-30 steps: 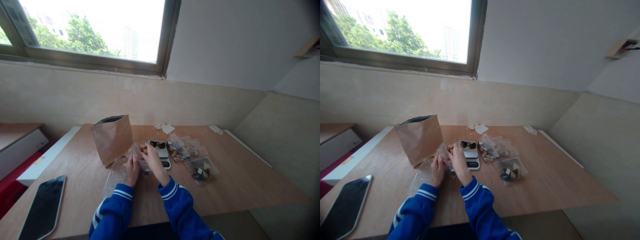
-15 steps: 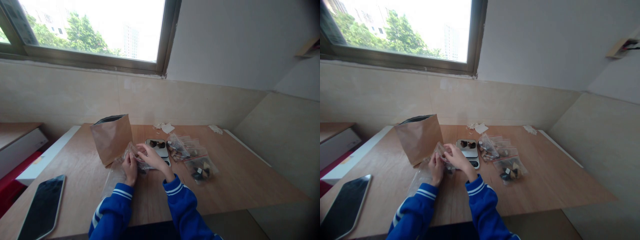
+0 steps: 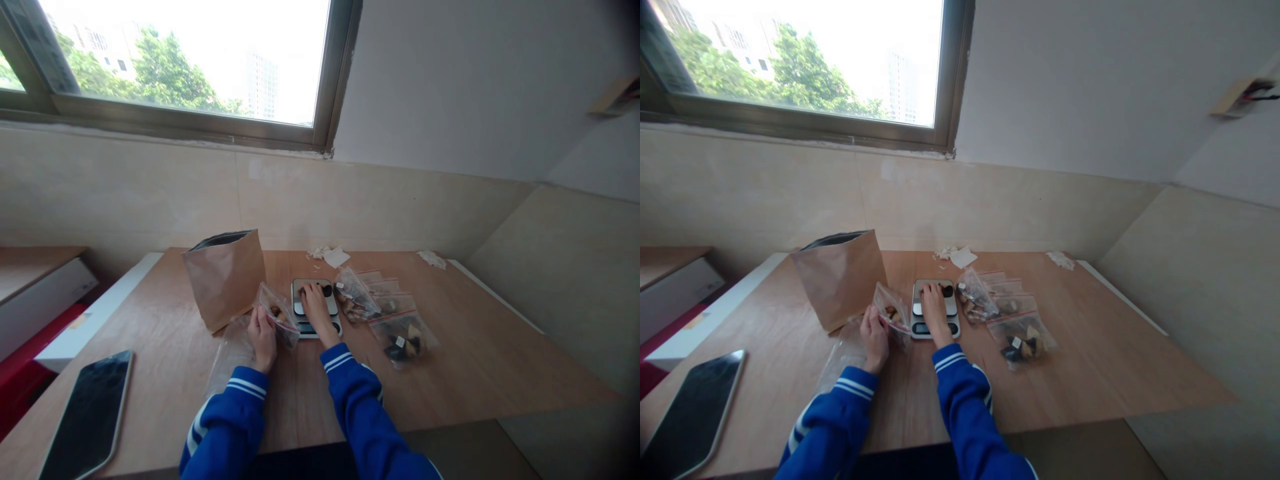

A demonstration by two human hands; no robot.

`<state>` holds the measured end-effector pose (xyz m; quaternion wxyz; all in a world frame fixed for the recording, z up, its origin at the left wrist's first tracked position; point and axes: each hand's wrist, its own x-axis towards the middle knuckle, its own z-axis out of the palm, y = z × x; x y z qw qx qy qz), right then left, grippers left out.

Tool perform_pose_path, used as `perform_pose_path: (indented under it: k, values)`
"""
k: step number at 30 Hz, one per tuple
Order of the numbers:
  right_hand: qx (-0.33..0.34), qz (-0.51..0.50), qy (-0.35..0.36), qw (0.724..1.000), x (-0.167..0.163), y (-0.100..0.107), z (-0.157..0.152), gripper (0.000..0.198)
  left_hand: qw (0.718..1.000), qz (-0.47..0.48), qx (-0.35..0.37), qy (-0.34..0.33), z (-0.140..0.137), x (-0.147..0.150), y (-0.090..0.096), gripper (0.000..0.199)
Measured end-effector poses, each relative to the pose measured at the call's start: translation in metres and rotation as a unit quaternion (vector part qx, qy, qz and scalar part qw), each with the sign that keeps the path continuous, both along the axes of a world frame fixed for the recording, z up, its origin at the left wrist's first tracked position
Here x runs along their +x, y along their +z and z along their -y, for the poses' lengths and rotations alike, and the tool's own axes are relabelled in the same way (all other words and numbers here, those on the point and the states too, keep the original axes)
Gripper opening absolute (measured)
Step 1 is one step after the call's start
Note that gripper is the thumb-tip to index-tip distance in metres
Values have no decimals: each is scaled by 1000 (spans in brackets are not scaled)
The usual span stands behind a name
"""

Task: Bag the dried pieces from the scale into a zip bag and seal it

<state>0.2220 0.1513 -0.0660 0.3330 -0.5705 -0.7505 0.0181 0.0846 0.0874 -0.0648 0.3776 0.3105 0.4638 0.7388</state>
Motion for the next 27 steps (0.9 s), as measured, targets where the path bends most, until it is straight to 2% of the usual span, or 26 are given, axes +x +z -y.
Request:
perform_pose_path:
  k: [2, 4, 7, 9, 11, 14, 16, 21, 27]
  values:
    - [-6, -42, 3, 999, -2, 4, 2, 31, 1000, 18, -5, 6, -1, -1, 2, 44]
    - [-15, -141, 12, 990, -5, 13, 5, 26, 999, 35, -13, 17, -3, -2, 2, 44]
    - [-54, -320, 52, 945, -15, 34, 13, 23, 999, 43, -21, 21, -5, -2, 0, 45]
    - [-109, -380, 106, 912, -25, 50, 21, 26, 999, 39, -16, 13, -5, -1, -2, 45]
    - [-159, -365, 153, 904, -35, 65, 29, 23, 999, 35, -11, 5, -4, 0, -3, 44]
    - [-170, -256, 139, 941, -47, 79, 39, 10, 1000, 24, 1, -5, -2, 1, -3, 42]
    - [-156, -187, 107, 964, -54, 82, 42, 12, 1000, 6, 17, -12, -1, 1, -2, 40]
    - [-146, -148, 86, 974, -64, 74, 42, 24, 999, 10, 25, -22, 0, 3, -3, 40]
    - [-125, -133, 111, 977, -61, 63, 38, 11, 998, 36, 28, -44, 0, 5, -8, 41]
